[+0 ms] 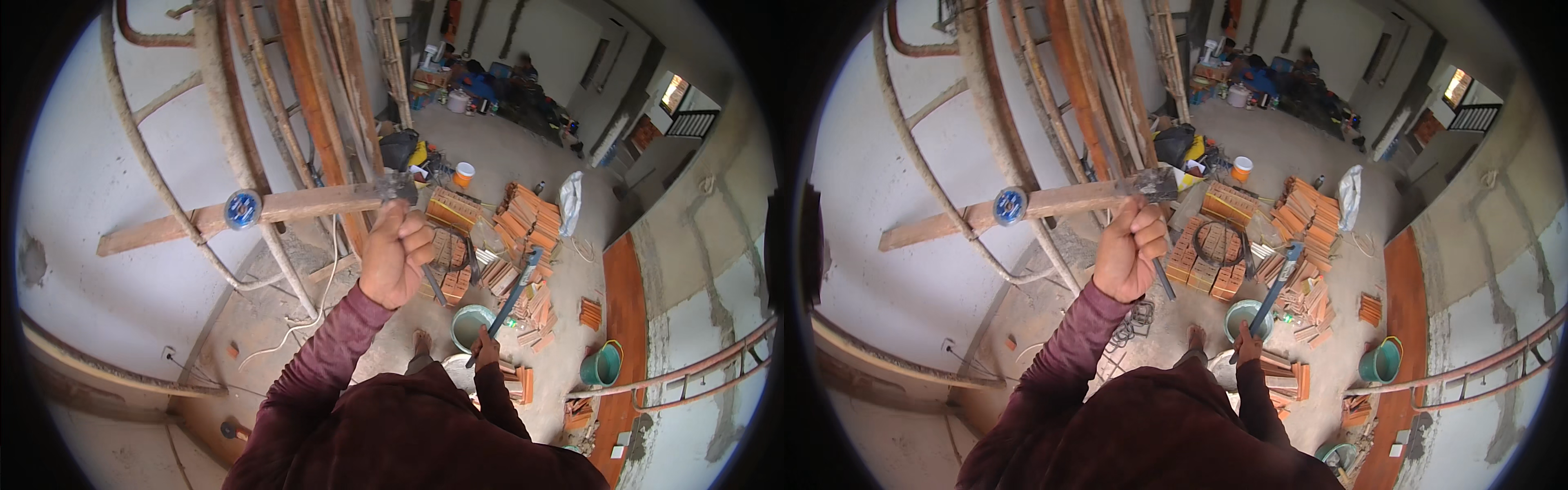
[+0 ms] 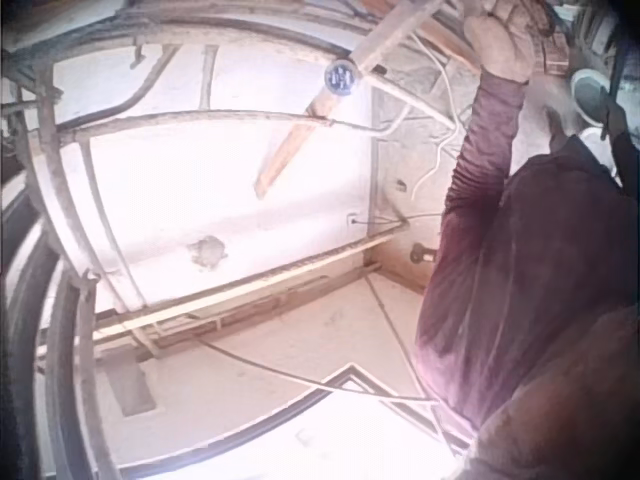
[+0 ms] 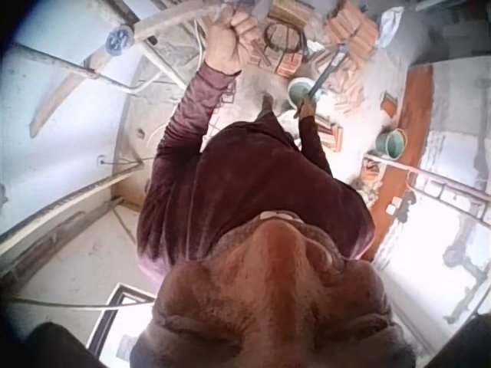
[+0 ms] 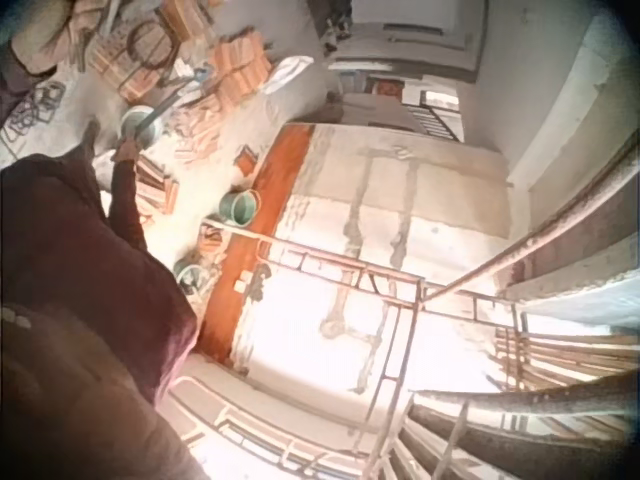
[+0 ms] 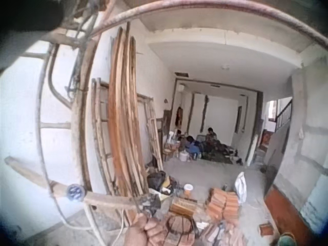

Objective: The person bends a metal rod using a manual bending tool clamped to a wooden beam. They repeatedly adjust the rod's position and apply force to create bends. The person then walks across the construction site carrying the bent rod.

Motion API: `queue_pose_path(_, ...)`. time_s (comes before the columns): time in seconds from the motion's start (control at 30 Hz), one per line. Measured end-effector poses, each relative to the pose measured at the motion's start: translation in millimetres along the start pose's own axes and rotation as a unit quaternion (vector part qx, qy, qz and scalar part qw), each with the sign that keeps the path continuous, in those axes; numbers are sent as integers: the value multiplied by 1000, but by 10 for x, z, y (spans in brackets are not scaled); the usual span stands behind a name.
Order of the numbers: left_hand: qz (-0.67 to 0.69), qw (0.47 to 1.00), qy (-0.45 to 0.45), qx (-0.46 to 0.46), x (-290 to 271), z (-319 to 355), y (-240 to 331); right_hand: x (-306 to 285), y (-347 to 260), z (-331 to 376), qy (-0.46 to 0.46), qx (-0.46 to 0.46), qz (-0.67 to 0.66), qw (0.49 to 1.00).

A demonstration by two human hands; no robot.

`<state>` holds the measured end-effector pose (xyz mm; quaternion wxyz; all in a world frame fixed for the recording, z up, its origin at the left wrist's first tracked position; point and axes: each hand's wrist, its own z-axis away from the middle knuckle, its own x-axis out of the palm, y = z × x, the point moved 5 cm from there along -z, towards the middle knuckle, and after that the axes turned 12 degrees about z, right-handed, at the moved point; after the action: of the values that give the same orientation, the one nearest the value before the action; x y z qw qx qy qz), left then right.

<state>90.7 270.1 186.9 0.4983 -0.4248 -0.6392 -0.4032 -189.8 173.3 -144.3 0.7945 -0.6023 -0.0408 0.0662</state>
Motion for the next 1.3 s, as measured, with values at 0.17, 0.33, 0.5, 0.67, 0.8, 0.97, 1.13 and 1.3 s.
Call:
queue_pose_path(0.17, -157, 978, -45, -132, 98, 165, -415, 68, -106, 28, 20, -26, -53, 998)
queue_pose_path(0.33, -525, 832, -172, -42, 172, 75, -137, 320, -827, 14, -25, -123, -136, 983)
queue_pose_path(0.5, -705, 648, -187, 219, 510, 167, 288, 410, -2200, -207, -68, -267, -177, 945)
queue_pose_path(0.67, -618, 762, -6, 192, 73, 59, 725, 526, -3356, -756, -110, -368, -258, 887)
queue_pose_path(0.8, -594, 790, -3, 152, -266, 150, 583, 560, -3763, -1239, -143, -379, -286, 868)
queue_pose_path(0.97, -479, 868, 102, 85, -699, 227, 236, 427, -4087, -1614, -267, -437, -297, 806)
queue_pose_path(1.13, -440, 844, 288, 100, -1177, 400, 45, 648, -4155, -2032, -399, -362, -360, 762)
queue_pose_path(1.3, -520, 755, 382, 115, -1428, 633, 49, 899, -3802, -2459, -468, -223, -436, 736)
